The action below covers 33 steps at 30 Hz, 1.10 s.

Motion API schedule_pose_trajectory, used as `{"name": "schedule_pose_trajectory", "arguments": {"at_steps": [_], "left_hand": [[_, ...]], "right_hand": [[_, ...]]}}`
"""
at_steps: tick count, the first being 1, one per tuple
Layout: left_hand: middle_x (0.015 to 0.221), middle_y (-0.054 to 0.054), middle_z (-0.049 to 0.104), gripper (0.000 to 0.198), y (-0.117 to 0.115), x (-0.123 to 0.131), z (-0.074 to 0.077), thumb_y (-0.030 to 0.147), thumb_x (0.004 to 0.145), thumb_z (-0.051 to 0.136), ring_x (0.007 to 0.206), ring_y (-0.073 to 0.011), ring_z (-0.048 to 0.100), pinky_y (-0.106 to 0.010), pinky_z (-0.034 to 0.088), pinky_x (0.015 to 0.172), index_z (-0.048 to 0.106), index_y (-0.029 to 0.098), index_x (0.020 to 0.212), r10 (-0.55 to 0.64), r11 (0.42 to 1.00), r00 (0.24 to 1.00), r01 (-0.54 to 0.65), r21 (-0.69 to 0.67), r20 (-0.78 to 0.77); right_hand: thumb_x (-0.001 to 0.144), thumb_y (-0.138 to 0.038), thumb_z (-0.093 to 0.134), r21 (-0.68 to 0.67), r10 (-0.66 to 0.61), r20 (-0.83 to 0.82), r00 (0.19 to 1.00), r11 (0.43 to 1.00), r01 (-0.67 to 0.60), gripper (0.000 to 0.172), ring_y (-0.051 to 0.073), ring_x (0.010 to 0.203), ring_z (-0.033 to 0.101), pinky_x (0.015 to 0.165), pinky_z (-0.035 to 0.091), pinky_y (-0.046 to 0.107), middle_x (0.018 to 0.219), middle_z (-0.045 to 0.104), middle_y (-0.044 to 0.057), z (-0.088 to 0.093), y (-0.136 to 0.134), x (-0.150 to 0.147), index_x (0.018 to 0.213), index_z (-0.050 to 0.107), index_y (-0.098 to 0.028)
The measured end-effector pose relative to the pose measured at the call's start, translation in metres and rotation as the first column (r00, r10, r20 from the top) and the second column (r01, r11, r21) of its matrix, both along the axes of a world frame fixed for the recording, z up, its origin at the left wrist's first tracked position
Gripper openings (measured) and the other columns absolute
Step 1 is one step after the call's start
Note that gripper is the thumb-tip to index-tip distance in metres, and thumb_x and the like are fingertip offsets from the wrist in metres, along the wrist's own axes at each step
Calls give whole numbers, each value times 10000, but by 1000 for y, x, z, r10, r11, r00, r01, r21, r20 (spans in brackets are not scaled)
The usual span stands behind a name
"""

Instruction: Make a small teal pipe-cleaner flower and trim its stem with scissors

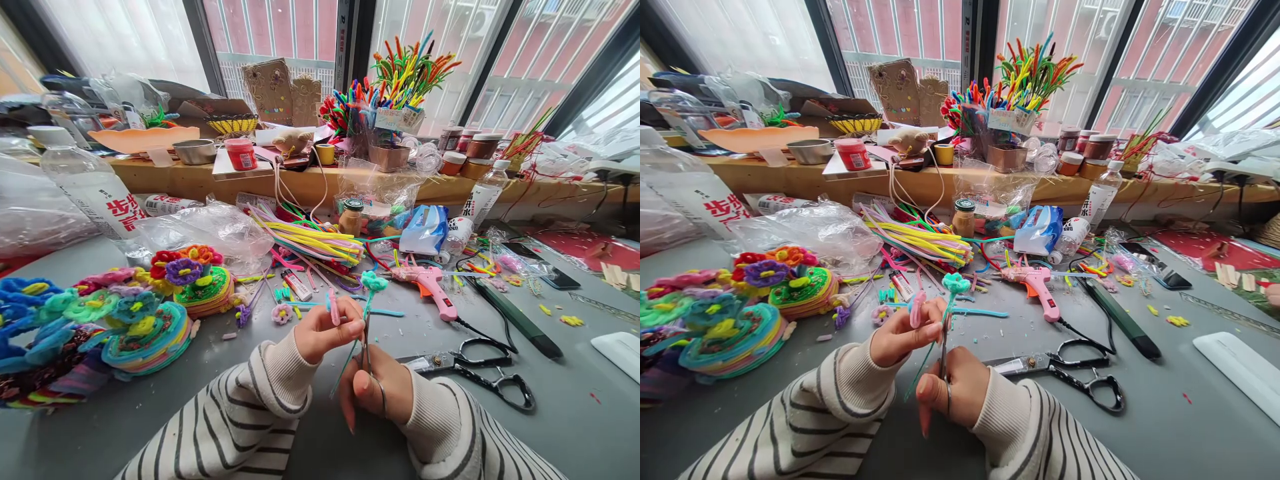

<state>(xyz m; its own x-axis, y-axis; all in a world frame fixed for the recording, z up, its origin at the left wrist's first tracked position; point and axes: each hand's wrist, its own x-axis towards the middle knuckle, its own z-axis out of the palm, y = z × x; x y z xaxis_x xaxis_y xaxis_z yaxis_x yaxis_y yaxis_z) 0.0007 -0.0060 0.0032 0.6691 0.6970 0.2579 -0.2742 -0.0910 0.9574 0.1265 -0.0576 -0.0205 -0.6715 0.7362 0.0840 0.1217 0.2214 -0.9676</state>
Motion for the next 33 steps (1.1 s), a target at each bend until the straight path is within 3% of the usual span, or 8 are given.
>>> {"name": "schedule_pose_trajectory", "arguments": {"at_steps": [7,13,18,27,33], "left_hand": [[626,-15,428,233,1,-1,-1,294,704,512,667,-117,422,-266,337,659,509,127,541,-29,999,999,31,38,-31],[595,-8,405,278,1,0,2,357,670,537,645,-118,399,-273,337,648,493,132,512,-22,999,994,26,37,-105],[603,-2,402,250,1,1,1,321,688,526,645,-111,403,-263,334,643,500,126,534,-17,1000,993,20,23,-119],[629,3,408,180,-1,1,-1,272,667,556,640,-102,406,-262,328,639,480,128,593,66,996,985,-55,73,-157],[636,2,400,225,0,1,0,322,673,542,615,-96,391,-253,325,590,458,131,590,73,997,987,-67,48,-144]], "right_hand": [[700,-687,174,33,-9,35,999,999,8,763,54,375,370,393,276,190,359,391,7,-3,1,0,436,553,-79],[710,-670,212,51,-34,0,999,998,33,740,41,349,335,378,261,184,336,351,-10,-1,2,0,413,543,-78],[694,-686,195,-7,-46,-2,999,999,46,751,30,293,291,335,231,174,278,276,-31,-3,2,1,374,514,-86],[704,-654,281,-140,-153,-20,988,979,149,657,24,280,280,329,230,173,282,349,-14,-6,5,1,322,373,-128],[695,-689,200,-42,-173,1,985,984,172,735,29,303,275,330,218,175,286,321,-14,-5,2,3,351,478,-101]]}}
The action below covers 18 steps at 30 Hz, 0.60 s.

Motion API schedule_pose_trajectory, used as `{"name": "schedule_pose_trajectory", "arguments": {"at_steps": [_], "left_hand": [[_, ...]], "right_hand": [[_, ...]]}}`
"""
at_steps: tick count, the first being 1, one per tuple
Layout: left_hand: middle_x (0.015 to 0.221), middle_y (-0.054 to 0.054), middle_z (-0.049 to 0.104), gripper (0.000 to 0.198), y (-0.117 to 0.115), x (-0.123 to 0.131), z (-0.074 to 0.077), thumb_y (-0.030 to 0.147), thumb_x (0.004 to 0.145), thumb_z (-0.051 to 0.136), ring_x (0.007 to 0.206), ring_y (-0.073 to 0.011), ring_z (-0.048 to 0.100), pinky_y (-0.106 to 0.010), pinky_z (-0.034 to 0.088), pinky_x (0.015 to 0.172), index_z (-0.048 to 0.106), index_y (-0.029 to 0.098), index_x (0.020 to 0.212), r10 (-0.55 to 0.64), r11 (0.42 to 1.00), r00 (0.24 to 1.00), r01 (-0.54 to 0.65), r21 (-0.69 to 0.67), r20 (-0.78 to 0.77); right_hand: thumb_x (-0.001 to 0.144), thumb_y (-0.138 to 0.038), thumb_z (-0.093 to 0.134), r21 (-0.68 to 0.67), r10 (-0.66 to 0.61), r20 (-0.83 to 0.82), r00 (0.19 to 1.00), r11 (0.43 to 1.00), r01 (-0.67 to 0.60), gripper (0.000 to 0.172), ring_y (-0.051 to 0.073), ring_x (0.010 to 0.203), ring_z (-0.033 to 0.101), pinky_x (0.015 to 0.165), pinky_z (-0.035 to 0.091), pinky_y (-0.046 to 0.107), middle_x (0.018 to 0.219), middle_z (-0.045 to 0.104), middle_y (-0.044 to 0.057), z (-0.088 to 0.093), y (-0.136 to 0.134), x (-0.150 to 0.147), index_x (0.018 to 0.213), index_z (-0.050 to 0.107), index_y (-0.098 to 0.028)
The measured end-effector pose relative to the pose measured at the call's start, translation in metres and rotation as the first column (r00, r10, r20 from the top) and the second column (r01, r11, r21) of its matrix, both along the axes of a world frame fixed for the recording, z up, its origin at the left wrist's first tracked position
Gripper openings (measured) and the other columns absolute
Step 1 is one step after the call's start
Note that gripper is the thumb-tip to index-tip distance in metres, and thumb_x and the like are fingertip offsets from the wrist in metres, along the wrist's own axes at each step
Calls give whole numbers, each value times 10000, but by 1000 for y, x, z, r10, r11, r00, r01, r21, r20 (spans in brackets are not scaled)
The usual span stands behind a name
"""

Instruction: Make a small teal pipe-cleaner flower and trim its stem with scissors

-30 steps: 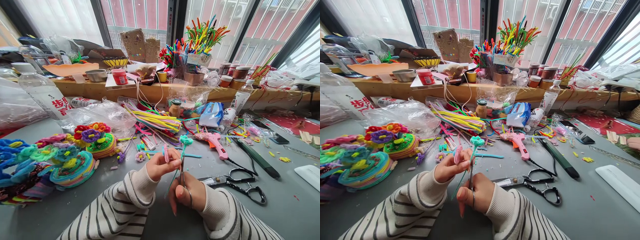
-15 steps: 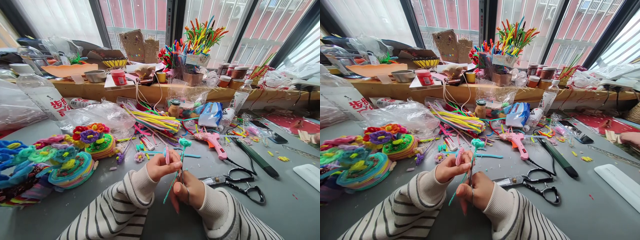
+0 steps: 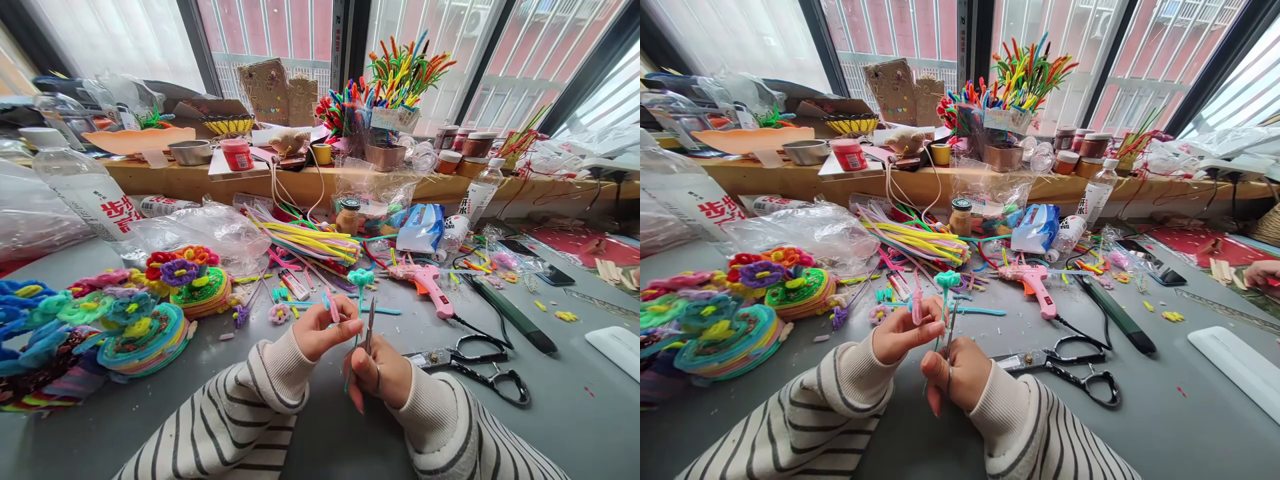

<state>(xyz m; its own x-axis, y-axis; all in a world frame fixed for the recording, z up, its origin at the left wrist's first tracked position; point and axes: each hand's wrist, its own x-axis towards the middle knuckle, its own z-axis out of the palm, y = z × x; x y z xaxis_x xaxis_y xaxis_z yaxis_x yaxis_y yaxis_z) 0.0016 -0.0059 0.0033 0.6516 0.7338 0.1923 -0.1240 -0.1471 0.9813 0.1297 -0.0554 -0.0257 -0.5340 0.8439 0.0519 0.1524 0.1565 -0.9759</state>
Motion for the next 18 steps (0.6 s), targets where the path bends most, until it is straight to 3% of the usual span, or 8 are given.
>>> {"name": "schedule_pose_trajectory", "arguments": {"at_steps": [8,18], "left_hand": [[643,-3,420,176,0,-2,1,269,679,544,639,-100,417,-254,342,622,487,125,594,-34,999,998,34,10,58],[620,-6,425,182,1,-4,4,275,676,548,633,-106,415,-260,346,626,493,130,579,-51,998,999,50,48,13]], "right_hand": [[701,-684,178,93,59,11,998,994,-60,739,34,334,299,374,274,169,332,311,-26,6,-1,-2,411,517,-95],[714,-674,152,64,151,82,985,986,-156,758,53,369,364,381,285,182,365,408,14,0,-1,1,432,538,-86]]}}
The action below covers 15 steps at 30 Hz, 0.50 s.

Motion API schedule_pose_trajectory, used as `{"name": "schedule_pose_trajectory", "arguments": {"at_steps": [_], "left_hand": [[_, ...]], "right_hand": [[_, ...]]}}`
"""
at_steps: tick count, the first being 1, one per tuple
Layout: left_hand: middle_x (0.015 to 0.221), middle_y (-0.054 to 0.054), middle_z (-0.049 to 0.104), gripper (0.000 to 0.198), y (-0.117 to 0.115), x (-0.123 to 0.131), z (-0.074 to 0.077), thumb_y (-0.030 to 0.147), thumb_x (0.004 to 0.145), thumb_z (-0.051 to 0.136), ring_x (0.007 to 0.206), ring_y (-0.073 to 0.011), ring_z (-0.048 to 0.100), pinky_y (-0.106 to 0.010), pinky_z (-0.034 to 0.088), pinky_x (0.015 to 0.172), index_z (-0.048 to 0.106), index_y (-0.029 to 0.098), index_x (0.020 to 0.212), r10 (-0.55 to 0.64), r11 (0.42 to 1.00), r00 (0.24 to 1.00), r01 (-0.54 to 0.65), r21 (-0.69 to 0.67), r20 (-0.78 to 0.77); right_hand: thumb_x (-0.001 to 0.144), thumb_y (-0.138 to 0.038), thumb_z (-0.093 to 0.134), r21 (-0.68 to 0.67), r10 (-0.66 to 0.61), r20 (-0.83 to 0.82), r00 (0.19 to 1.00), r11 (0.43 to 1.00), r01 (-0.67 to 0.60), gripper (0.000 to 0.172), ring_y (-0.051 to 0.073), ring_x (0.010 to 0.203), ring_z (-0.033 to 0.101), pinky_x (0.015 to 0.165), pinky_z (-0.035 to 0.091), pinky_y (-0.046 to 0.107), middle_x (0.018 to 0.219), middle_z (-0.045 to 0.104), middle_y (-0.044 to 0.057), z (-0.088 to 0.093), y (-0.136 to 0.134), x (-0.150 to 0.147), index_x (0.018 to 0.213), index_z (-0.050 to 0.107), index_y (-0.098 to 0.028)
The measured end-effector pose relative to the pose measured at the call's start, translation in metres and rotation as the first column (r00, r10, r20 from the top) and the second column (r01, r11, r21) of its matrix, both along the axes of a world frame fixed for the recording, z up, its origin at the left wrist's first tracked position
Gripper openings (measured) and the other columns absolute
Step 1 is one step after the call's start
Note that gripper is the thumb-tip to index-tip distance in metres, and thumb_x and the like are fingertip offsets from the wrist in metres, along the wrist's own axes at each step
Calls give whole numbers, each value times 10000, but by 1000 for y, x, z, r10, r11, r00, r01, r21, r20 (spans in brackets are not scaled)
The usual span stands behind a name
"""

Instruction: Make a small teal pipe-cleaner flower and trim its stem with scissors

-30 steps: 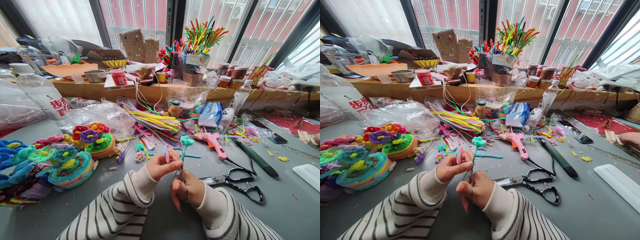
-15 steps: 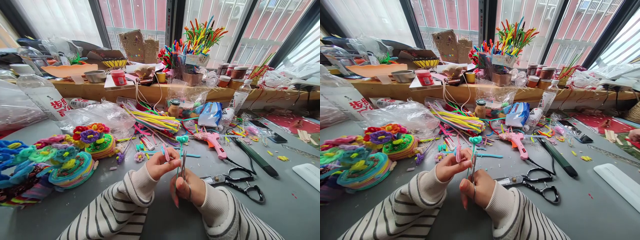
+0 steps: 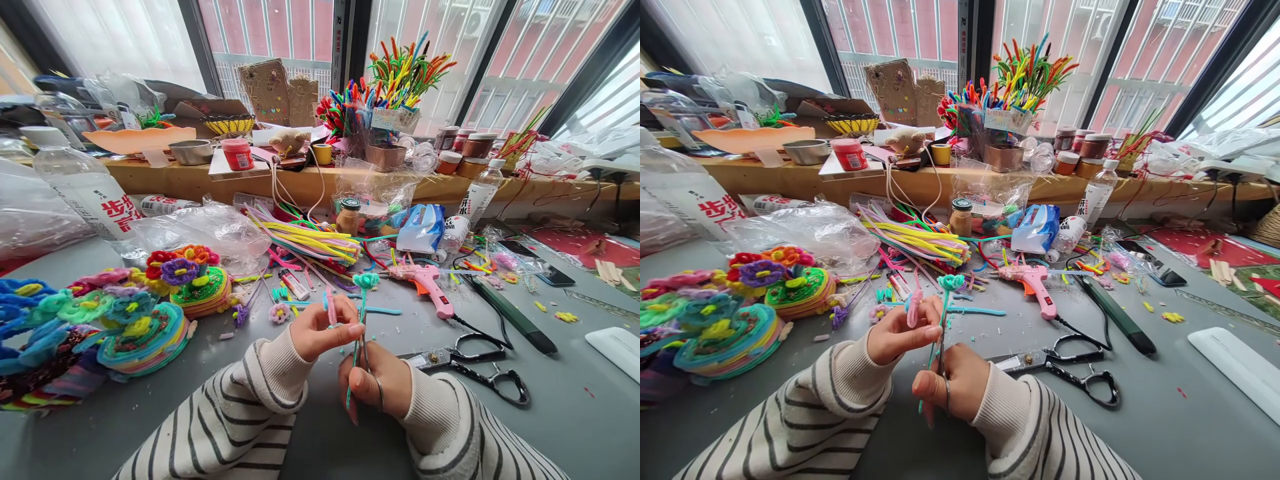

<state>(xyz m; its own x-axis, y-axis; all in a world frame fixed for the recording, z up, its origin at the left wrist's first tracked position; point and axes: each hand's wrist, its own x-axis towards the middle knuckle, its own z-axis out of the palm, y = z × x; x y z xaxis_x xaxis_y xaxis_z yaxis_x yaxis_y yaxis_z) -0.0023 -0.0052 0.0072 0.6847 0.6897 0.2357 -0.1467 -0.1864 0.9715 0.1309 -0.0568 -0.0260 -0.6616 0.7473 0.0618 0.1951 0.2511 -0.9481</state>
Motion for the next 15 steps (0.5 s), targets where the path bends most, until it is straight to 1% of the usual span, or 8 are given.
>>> {"name": "schedule_pose_trajectory", "arguments": {"at_steps": [4,7,9,12,15], "left_hand": [[615,-1,422,176,-1,0,0,266,667,556,620,-102,411,-254,345,615,493,130,576,-7,1000,1000,7,-21,-1],[618,2,416,168,-1,0,-1,252,663,559,620,-100,409,-253,342,613,488,130,573,-13,999,1000,13,-31,4],[628,3,410,164,-1,0,-1,243,659,562,621,-97,406,-252,338,613,486,129,571,-17,999,1000,17,-42,4],[634,8,397,155,-2,0,0,232,662,558,622,-94,399,-251,327,611,484,129,574,-17,999,1000,18,-49,18],[632,7,396,144,-4,0,1,216,669,547,631,-97,396,-249,315,611,475,132,578,-27,999,999,28,-40,45]], "right_hand": [[722,-660,190,-4,3,-30,1000,1000,-3,712,47,354,351,389,301,180,349,400,4,5,0,-1,396,492,-103],[710,-663,227,-25,3,-73,997,1000,-5,680,40,332,319,386,303,179,318,340,-19,6,1,-3,351,425,-121],[718,-648,250,-38,10,-115,993,999,-15,664,38,331,322,391,305,177,313,322,-24,5,1,-4,335,400,-126],[750,-599,278,-65,25,-147,989,997,-35,649,34,328,335,399,305,173,312,339,-20,2,1,-4,327,401,-122],[762,-566,311,-100,17,-131,991,995,-31,636,23,306,312,380,284,167,302,341,-23,2,1,-4,320,405,-117]]}}
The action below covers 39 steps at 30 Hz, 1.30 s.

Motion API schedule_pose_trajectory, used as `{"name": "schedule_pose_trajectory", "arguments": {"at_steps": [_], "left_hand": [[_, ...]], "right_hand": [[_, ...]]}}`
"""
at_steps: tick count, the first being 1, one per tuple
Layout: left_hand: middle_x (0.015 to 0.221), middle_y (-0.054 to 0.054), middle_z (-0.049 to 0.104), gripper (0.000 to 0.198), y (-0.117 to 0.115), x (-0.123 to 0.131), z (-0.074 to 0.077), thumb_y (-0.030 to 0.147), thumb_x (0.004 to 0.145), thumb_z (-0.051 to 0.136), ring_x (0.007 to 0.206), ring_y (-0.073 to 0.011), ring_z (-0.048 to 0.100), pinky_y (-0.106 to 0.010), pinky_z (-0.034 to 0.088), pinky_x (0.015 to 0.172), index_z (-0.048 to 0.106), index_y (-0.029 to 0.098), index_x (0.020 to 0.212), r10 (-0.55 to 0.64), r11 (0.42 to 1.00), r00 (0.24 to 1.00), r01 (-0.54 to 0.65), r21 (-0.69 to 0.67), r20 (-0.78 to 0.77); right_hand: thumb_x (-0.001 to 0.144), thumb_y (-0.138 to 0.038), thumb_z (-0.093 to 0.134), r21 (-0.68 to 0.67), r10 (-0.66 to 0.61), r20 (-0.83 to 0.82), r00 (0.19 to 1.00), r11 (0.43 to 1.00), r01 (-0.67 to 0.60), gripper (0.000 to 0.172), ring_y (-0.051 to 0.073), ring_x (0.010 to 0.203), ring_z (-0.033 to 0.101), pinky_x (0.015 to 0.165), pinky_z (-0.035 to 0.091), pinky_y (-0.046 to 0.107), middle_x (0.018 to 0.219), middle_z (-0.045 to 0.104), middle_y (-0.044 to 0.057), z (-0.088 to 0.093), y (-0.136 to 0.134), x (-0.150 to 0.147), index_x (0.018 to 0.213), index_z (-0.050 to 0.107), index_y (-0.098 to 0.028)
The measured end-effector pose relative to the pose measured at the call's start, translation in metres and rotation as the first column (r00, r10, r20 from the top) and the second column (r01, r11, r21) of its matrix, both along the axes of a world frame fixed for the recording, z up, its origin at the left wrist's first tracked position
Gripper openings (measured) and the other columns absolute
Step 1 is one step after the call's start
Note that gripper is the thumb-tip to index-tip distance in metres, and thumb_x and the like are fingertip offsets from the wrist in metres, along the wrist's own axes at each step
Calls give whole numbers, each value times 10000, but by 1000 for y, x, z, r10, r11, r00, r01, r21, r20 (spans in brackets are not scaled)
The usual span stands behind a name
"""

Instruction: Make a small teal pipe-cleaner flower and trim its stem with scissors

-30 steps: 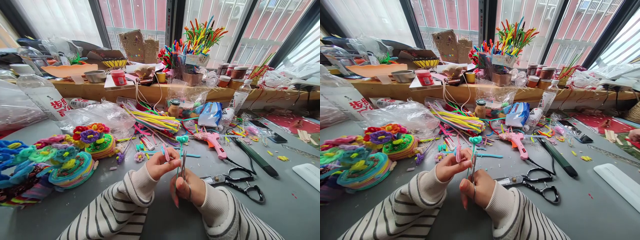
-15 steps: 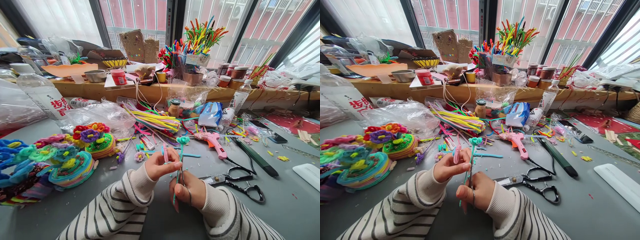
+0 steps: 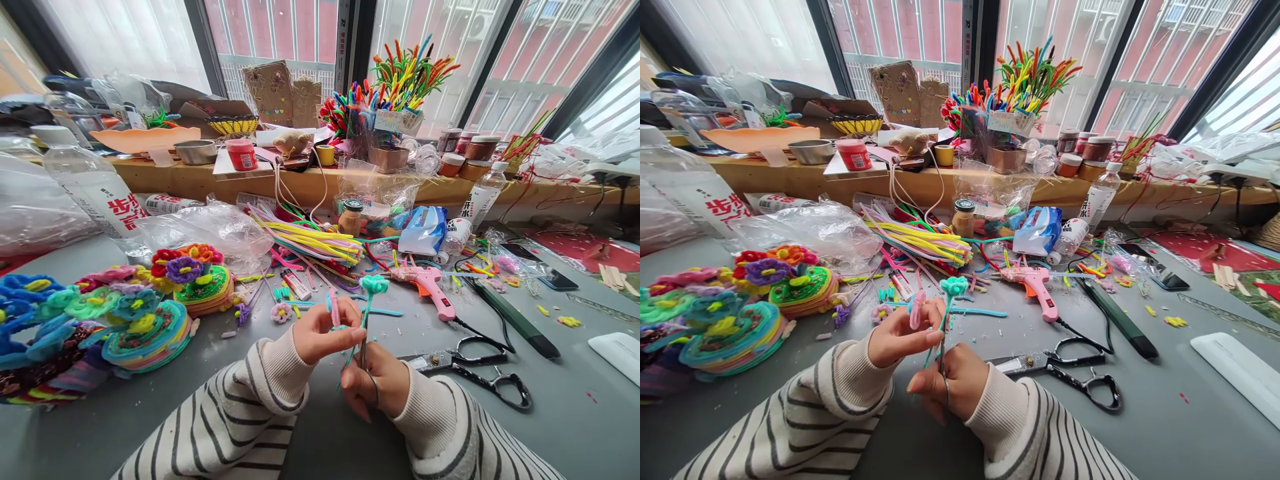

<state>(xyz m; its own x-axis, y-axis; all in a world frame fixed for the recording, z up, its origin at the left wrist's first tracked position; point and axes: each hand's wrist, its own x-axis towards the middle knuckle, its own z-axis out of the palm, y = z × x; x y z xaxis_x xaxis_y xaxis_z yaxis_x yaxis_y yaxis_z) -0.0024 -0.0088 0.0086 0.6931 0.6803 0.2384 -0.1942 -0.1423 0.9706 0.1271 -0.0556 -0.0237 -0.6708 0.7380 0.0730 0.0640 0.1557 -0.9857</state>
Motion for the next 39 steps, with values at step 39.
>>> {"name": "schedule_pose_trajectory", "arguments": {"at_steps": [39], "left_hand": [[576,14,382,115,-10,4,-5,181,662,448,572,-102,367,-258,301,568,394,162,563,195,941,981,-182,286,-16]], "right_hand": [[705,-670,238,37,-129,-14,992,991,130,626,29,351,289,355,216,172,375,322,-25,3,-4,-2,428,362,-123]]}}
